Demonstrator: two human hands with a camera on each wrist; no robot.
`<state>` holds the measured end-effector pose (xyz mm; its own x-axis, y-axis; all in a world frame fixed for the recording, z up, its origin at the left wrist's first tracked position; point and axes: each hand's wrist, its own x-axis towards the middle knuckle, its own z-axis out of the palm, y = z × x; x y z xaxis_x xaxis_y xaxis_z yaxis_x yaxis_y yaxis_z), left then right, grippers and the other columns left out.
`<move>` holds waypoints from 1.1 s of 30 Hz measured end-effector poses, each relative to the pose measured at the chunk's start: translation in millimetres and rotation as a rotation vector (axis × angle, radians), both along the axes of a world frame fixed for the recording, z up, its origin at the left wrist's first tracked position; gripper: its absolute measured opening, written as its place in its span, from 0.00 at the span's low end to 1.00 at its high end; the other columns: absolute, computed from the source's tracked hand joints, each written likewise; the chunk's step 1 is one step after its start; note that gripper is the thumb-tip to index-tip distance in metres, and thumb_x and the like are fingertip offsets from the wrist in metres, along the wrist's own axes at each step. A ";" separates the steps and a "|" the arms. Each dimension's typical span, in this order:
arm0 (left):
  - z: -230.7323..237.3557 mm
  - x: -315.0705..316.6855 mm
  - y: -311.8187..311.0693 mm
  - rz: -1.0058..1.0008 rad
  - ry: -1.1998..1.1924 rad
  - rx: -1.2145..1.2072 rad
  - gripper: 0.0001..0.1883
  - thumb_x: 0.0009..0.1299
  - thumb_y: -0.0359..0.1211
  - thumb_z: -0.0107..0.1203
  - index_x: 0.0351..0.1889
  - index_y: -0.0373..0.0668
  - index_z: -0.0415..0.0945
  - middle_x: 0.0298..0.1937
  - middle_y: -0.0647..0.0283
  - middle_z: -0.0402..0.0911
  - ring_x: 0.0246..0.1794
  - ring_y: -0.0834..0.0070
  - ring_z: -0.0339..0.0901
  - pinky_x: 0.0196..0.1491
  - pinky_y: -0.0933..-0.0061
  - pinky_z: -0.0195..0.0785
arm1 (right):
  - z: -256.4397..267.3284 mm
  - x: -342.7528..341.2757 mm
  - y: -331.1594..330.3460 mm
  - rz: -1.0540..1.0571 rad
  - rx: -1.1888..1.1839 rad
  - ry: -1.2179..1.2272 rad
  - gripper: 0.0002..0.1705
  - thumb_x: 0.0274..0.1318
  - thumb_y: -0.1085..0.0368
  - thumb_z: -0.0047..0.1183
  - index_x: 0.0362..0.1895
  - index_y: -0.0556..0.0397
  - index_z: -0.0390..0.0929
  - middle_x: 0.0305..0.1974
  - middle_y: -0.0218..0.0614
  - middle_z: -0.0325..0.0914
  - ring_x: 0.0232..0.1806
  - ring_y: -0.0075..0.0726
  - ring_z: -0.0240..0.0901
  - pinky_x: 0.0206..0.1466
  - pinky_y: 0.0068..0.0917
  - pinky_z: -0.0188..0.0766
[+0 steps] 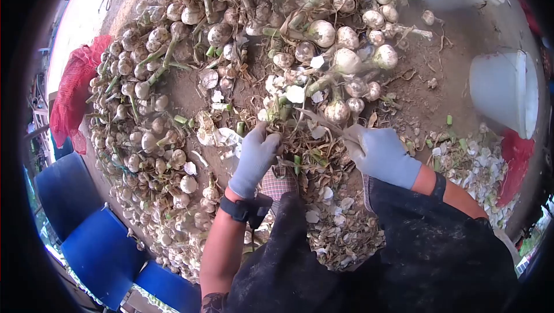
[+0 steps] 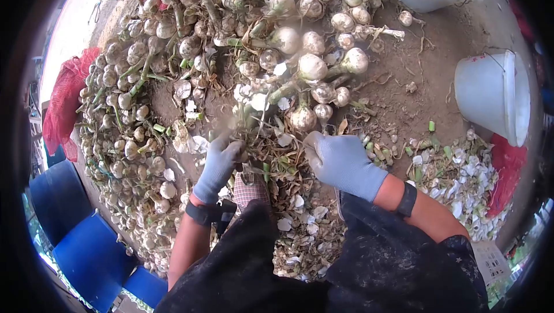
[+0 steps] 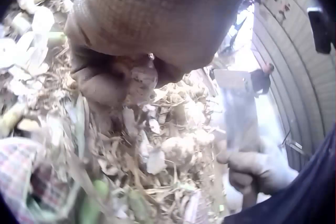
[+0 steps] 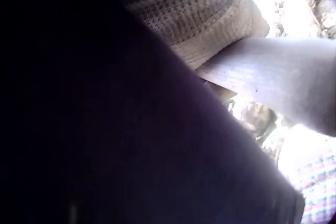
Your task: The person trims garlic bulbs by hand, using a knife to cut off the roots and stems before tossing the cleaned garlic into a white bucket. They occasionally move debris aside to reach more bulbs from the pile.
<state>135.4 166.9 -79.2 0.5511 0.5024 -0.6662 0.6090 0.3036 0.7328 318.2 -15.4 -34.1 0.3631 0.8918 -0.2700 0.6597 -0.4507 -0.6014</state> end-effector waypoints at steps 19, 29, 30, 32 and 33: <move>59.0 8.8 -21.5 0.134 -0.386 0.014 0.14 0.64 0.23 0.61 0.48 0.35 0.74 0.40 0.67 0.81 0.42 0.82 0.76 0.46 0.78 0.71 | -3.7 -10.0 32.4 -0.080 -0.182 0.736 0.18 0.55 0.59 0.49 0.45 0.58 0.76 0.27 0.51 0.79 0.32 0.50 0.80 0.40 0.44 0.74; 42.3 -8.4 -39.0 -0.107 -0.211 0.190 0.25 0.66 0.26 0.55 0.62 0.36 0.64 0.49 0.62 0.77 0.45 0.75 0.75 0.48 0.73 0.71 | 10.6 -27.9 40.8 0.030 0.055 0.269 0.15 0.52 0.60 0.53 0.42 0.54 0.77 0.25 0.45 0.79 0.27 0.48 0.79 0.32 0.40 0.75; 40.5 -8.9 -39.2 -0.017 -0.274 0.068 0.23 0.67 0.26 0.54 0.61 0.36 0.66 0.48 0.62 0.76 0.44 0.76 0.75 0.47 0.73 0.71 | 13.2 -29.1 40.8 0.109 0.113 0.115 0.15 0.51 0.59 0.54 0.41 0.53 0.76 0.24 0.42 0.79 0.27 0.48 0.79 0.31 0.41 0.74; 39.5 -15.1 -43.0 0.062 -0.313 -0.085 0.21 0.68 0.22 0.49 0.60 0.36 0.64 0.44 0.63 0.76 0.43 0.81 0.74 0.47 0.76 0.70 | 15.7 -27.6 42.7 0.210 0.181 0.016 0.12 0.50 0.59 0.55 0.38 0.50 0.74 0.22 0.37 0.77 0.24 0.44 0.78 0.26 0.39 0.71; 42.2 -15.9 -42.5 0.063 -0.271 -0.135 0.21 0.68 0.22 0.49 0.60 0.36 0.64 0.44 0.63 0.76 0.43 0.81 0.73 0.46 0.76 0.70 | 15.6 -27.3 43.7 0.272 0.239 -0.058 0.10 0.50 0.60 0.54 0.37 0.50 0.74 0.21 0.36 0.76 0.22 0.42 0.77 0.25 0.38 0.70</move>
